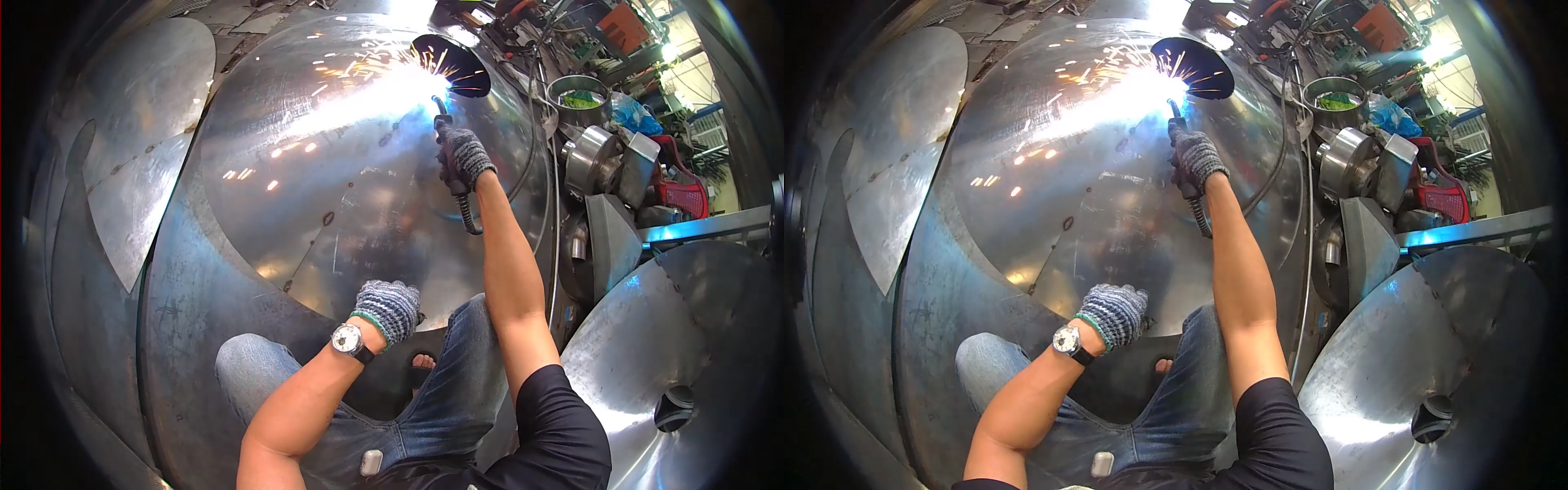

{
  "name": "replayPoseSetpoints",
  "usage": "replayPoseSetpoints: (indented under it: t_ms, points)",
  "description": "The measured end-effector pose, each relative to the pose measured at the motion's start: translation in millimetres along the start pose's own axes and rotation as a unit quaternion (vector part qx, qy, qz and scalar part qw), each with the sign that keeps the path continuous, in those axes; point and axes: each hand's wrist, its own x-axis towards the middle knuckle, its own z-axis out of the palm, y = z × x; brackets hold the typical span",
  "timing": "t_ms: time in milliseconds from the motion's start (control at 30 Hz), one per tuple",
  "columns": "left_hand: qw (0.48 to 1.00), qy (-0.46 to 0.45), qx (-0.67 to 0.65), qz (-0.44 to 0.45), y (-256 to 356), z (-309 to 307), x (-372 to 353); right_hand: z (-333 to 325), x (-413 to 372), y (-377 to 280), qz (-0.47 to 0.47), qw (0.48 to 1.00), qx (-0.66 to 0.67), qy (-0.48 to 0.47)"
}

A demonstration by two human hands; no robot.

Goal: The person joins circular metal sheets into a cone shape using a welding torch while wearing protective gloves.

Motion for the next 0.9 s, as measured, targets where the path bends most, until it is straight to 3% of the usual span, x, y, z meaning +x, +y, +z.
replayPoseSetpoints:
  t_ms: [133, 233, 300, 333, 400, 500, 633, 700, 833, 900]
  points:
    - [1.000, -0.002, 0.001, -0.005, 1, -2, 0, -4, 14, 16, 0.069, 0.997, 0.031, -0.001]
    - [1.000, 0.004, -0.002, 0.002, 1, -1, -1, -3, 13, 12, -0.002, 1.000, 0.014, 0.005]
    - [1.000, 0.011, -0.003, 0.006, 1, 0, 0, -8, 9, 3, -0.006, 0.979, -0.198, -0.049]
    - [1.000, 0.011, -0.004, 0.007, 0, 1, 1, -8, 12, 11, -0.005, 0.979, -0.199, -0.049]
    - [1.000, 0.013, 0.014, 0.008, -1, 6, 2, -4, 18, 27, -0.076, 0.997, -0.015, -0.008]
    - [1.000, 0.016, 0.008, 0.011, 0, 4, 1, -7, 25, 37, -0.041, 0.998, -0.035, -0.024]
    - [1.000, 0.007, 0.002, 0.006, 0, 4, 3, -6, -1, -5, 0.016, 1.000, -0.009, -0.022]
    - [1.000, 0.009, 0.005, 0.014, -1, 5, 4, -7, -7, -19, 0.102, 0.993, 0.059, 0.010]
    - [1.000, 0.010, 0.000, 0.013, 1, 3, 3, -8, 1, -6, 0.132, 0.989, 0.071, 0.011]
    - [1.000, 0.012, 0.003, 0.016, 2, 2, 3, -7, 26, 30, -0.021, 0.987, -0.150, -0.060]
